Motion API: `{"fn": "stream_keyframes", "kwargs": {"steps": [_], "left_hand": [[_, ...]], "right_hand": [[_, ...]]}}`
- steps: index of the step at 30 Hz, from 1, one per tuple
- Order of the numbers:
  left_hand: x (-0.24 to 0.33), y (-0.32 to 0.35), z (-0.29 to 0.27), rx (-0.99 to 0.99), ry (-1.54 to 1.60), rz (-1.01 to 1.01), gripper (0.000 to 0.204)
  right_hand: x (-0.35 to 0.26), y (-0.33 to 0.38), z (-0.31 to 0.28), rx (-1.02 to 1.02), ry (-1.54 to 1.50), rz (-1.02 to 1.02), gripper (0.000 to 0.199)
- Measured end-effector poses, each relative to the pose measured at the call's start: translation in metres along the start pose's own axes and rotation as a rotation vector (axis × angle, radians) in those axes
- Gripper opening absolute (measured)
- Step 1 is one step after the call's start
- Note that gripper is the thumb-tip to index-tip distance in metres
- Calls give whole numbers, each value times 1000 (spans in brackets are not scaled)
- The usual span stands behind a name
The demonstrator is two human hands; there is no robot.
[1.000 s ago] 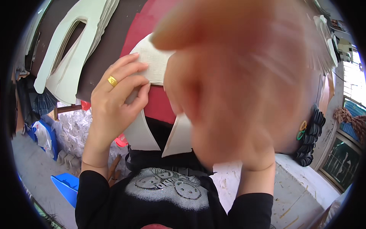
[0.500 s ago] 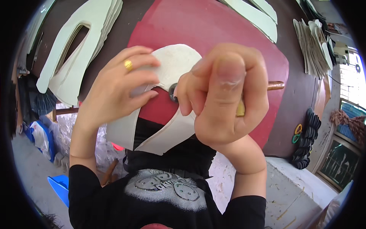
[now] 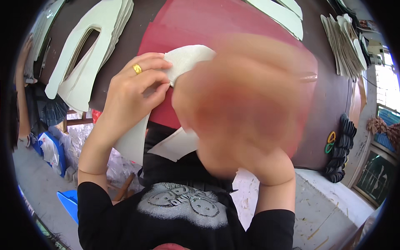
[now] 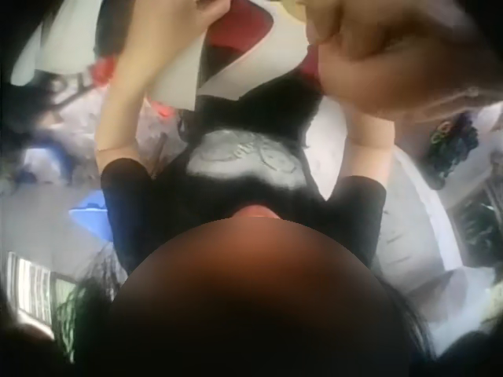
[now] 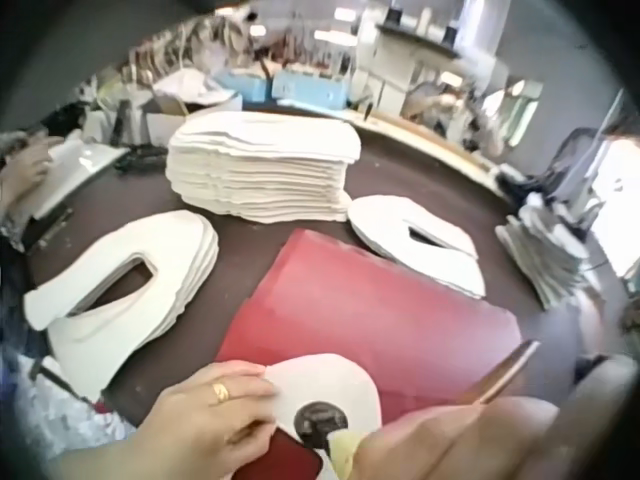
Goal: The person takes shoe upper pieces one by one from a stack, folds their inner edges by hand, hammers along the folds with a hammer on a pad, and places the finished pieces aside.
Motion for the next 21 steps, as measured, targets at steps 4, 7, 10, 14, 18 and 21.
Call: {"fn": "stream_keyframes", "kwargs": {"steps": [4, 7, 10, 14, 18, 21], "left_hand": [[-3, -15, 24, -215, 84, 131, 7], [24, -31, 66, -413, 253, 229, 6], [36, -35, 92, -518, 296, 286, 7], [45, -33, 84, -478, 190, 331, 11], [48, -24, 86, -335, 91, 192, 12], [54, -30, 89, -308, 119, 129, 10]], "right_hand": [[0, 9, -30, 187, 43, 141, 25], [-28, 32, -98, 254, 90, 120, 26], [-53, 63, -126, 303, -473, -10, 33], [2, 85, -88, 211, -283, 154, 37], [11, 63, -87, 188, -69, 259, 35], [8, 48, -86, 279, -50, 311, 37]]}}
Point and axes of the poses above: each hand's wrist, its own y-axis away from the middle knuckle, its own z-axis out of the palm, x = y × z, the point moved 6 cm from there along -y, towards the middle knuckle, and after that the axes turned 10 degrees about y, right-handed, at the moved point
